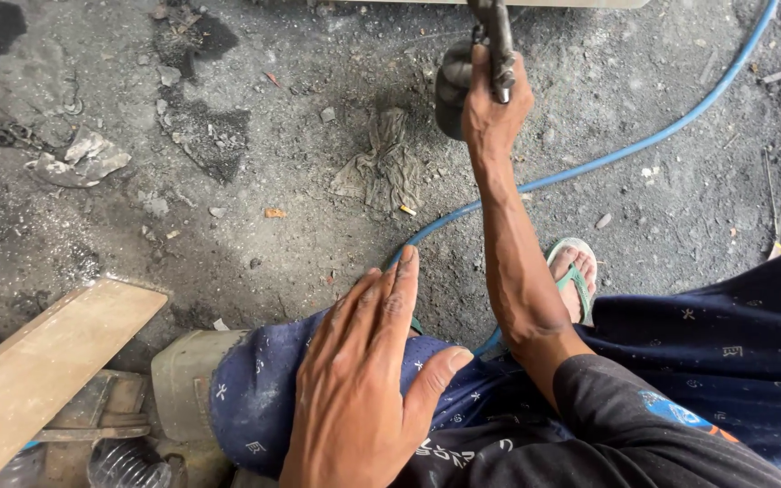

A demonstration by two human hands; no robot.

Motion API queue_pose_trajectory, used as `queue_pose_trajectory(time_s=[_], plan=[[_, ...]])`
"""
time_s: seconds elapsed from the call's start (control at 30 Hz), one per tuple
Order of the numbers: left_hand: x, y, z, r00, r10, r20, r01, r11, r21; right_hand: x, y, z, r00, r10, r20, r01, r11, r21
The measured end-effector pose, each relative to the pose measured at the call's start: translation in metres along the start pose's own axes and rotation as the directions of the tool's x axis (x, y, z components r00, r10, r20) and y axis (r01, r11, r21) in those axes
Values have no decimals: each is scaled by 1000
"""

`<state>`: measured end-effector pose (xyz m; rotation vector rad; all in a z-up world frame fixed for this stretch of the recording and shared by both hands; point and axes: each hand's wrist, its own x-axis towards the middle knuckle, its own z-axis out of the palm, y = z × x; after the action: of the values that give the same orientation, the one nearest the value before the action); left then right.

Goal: The person uses a spray gun to apply black paint to a wooden cabinet. They move around the cabinet to cover different sides and then spray a black metal frame placed on cardboard on the floor.

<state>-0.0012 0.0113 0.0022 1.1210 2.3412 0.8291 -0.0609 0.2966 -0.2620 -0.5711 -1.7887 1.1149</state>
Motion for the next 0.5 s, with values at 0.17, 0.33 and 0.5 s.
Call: queue_pose_trajectory(time_s=[0.17, 0.33, 0.5], plan=[[-2, -1, -1, 1000, -12, -19, 12, 1000, -2, -8, -13, 31, 997, 45, 56, -51, 993, 108], [-4, -3, -2, 998, 16, -52, -17, 1000, -2, -18, 3, 52, 995, 73, 73, -72, 997, -12], [-6, -4, -6, 999, 22, -49, -23, 1000, -15, -19, -23, 37, 981, 172, 91, -183, 974, 131]])
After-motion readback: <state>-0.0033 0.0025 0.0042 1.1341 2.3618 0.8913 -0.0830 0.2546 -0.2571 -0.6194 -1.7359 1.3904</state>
